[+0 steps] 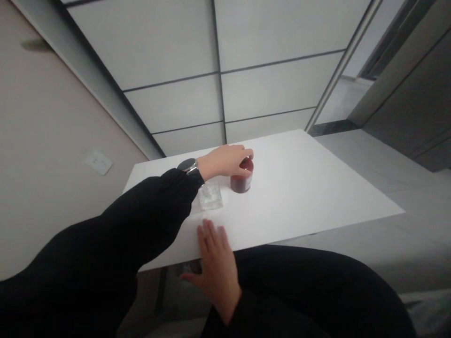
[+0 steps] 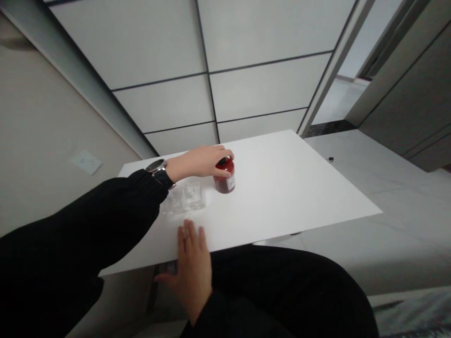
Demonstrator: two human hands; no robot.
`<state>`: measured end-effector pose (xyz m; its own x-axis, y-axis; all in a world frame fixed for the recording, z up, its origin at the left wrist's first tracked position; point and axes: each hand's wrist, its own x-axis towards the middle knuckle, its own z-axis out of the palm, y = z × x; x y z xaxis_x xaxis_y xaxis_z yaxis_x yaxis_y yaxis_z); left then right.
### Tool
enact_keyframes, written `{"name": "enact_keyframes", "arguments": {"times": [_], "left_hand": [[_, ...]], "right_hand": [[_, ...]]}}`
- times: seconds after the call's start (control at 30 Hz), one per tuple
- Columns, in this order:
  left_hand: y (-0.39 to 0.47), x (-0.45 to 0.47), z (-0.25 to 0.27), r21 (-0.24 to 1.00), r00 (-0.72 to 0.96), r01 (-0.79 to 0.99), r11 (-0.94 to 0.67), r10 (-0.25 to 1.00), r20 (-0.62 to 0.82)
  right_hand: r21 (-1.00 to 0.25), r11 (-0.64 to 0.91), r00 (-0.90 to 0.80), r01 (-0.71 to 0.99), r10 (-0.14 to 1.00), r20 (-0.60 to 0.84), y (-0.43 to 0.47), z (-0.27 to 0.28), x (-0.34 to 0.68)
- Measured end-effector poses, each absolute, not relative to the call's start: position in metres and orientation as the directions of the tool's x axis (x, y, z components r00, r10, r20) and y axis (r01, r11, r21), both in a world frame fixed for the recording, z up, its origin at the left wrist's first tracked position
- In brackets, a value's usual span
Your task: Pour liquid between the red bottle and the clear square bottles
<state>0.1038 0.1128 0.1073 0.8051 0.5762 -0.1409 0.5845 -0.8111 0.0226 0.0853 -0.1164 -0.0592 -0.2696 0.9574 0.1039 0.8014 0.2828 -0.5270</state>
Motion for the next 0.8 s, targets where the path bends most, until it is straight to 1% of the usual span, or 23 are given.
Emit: {"name": "enact_keyframes", "arguments": {"times": [0.07,0.13,0.2,0.27,0.37,0.43,0.5,0.53,0.57,0.63,0.7,0.73,0.8], "left_hand": [[0.113,0.103,0.107,0.025,0.804,0.585,-0.811,0.576,-0.150],[0.114,0.103,0.107,0.027,0.804,0.585,-0.810,0.575,-0.151],[0.115,0.103,0.105,0.030,0.804,0.586,-0.809,0.577,-0.147],[0.117,0.104,0.104,0.035,0.802,0.592,-0.805,0.584,-0.124],[0.116,0.103,0.107,0.050,0.806,0.591,-0.805,0.590,-0.034],[0.109,0.101,0.115,0.082,0.815,0.566,-0.820,0.572,0.096],[0.091,0.095,0.123,0.133,0.795,0.532,-0.836,0.548,0.259],[0.078,0.091,0.125,0.159,0.772,0.524,-0.836,0.546,0.326],[0.062,0.085,0.125,0.193,0.746,0.524,-0.830,0.556,0.366],[0.023,0.068,0.111,0.291,0.694,0.551,-0.782,0.623,0.360],[-0.017,0.042,0.080,0.346,0.713,0.567,-0.748,0.656,0.249],[-0.035,0.026,0.061,0.349,0.715,0.589,-0.729,0.671,0.195],[-0.066,-0.008,0.022,0.325,0.669,0.675,-0.662,0.735,0.108]], "right_hand": [[-0.610,0.368,-0.390,0.701,0.915,0.104,-0.114,-0.053,0.054],[-0.638,0.414,-0.456,0.649,0.883,0.109,-0.111,-0.050,0.048],[-0.629,0.429,-0.470,0.649,0.875,0.112,-0.110,-0.049,0.063],[-0.580,0.417,-0.438,0.700,0.892,0.113,-0.110,-0.051,0.097],[-0.416,0.309,-0.298,0.855,0.950,0.093,-0.112,-0.054,0.174],[-0.285,0.196,-0.176,0.938,0.980,0.092,-0.110,-0.056,0.238],[-0.175,0.049,-0.031,0.983,0.994,0.105,-0.103,-0.059,0.306],[-0.139,-0.019,0.034,0.990,0.994,0.106,-0.098,-0.061,0.337],[-0.129,-0.082,0.096,0.988,0.989,0.108,-0.091,-0.062,0.367],[-0.192,-0.170,0.196,0.967,0.973,0.126,-0.074,-0.066,0.413],[-0.235,-0.193,0.233,0.953,0.960,0.158,-0.056,-0.067,0.440],[-0.259,-0.187,0.238,0.948,0.953,0.185,-0.049,-0.067,0.446],[-0.316,-0.141,0.232,0.938,0.935,0.270,-0.039,-0.065,0.446]]}}
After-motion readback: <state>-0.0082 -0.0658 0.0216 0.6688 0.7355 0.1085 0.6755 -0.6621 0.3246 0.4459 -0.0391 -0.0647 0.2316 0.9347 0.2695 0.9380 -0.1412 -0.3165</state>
